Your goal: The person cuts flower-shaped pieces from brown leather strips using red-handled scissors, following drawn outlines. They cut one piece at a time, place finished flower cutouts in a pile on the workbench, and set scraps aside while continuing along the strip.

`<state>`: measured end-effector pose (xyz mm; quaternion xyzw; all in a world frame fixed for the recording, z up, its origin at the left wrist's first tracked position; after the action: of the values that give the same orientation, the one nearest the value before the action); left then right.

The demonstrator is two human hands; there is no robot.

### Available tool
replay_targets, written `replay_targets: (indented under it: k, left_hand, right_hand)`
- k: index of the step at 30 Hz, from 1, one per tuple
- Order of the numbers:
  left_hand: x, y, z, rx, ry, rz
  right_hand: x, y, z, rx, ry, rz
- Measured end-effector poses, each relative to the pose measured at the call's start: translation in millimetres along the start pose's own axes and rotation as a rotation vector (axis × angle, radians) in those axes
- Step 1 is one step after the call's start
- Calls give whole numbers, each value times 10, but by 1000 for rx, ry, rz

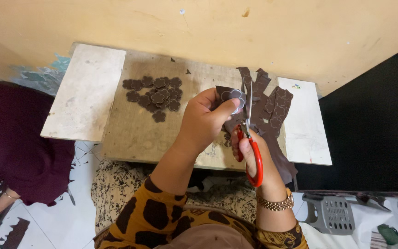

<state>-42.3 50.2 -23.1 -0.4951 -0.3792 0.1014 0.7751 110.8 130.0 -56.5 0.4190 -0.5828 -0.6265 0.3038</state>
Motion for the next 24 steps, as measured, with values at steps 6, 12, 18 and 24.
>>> replay_targets:
  k: [6, 12, 18, 24]
  left_hand:
    - [21, -18, -12, 0, 0, 6]
    - [20, -15, -7, 4, 1, 47]
    - [6, -1, -5, 1, -12, 79]
    - [7, 9, 11, 10, 7, 36]
  right_hand:
    - [4, 38, 1, 18, -13, -37]
    - [-1, 94, -27, -32, -3, -69]
    - [-27, 7, 15, 19, -29, -67]
    - [-32, 12, 1, 9, -14, -25]
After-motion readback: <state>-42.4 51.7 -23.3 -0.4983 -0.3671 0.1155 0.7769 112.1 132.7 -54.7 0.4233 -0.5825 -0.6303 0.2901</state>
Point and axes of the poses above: each hand's wrist, its own z-axis towards the middle knuckle, its own x-axis out of the palm, y = z × x, the point moved 3 cm from there along z, towards the middle knuckle, and after that the axes turned 7 degrees about x, right-handed, at the moved point
